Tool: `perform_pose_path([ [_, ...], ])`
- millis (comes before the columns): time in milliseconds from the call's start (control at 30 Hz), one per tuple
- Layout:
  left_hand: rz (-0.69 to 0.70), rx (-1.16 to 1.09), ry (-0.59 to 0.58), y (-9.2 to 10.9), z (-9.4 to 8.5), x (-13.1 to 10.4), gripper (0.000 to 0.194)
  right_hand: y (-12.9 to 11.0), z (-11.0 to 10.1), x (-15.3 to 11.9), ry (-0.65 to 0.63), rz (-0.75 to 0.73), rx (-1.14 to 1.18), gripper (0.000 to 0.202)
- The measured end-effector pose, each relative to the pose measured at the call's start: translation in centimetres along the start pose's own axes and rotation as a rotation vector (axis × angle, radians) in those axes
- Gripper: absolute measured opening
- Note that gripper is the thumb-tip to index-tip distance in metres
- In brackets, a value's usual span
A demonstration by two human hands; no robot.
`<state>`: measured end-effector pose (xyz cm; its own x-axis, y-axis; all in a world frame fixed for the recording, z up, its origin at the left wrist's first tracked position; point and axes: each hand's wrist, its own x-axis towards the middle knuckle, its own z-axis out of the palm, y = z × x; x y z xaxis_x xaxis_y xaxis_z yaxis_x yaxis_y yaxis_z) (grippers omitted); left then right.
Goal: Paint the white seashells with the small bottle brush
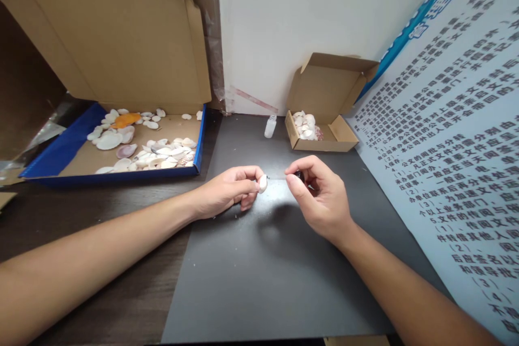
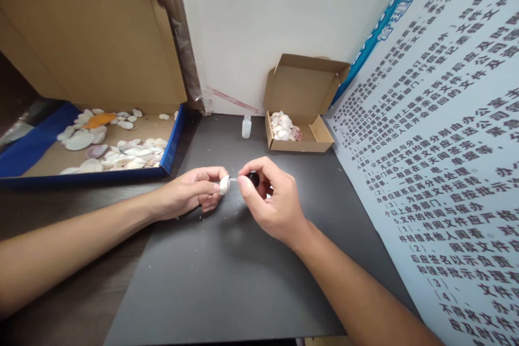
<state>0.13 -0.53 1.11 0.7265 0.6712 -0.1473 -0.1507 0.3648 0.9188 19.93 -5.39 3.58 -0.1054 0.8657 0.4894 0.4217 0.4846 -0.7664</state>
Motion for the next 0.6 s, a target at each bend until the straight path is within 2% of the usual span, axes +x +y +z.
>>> perform_pose_path([
  [167, 0.002, -0.004, 0.009, -0.02, 0.07, 0.00, 0.009, -0.10, 0.07, -0.04, -0.035, -0.009, 0.003, 0.004],
  [333, 0.007, 0.015, 0.005, -0.07, 0.01, 0.02, 0.011, -0.17, 0.12, 0.03, 0.010, 0.006, -0.045, 0.005],
  [467, 0.018, 0.060, -0.010, -0.06, -0.04, 0.05, 0.013, -0.21, 0.14, -0.02, -0.036, 0.015, -0.004, 0.005],
  [600, 0.018, 0.104, -0.016, -0.11, -0.05, 0.07, 0.017, -0.27, 0.11, 0.08, 0.018, 0.024, -0.059, 0.005],
])
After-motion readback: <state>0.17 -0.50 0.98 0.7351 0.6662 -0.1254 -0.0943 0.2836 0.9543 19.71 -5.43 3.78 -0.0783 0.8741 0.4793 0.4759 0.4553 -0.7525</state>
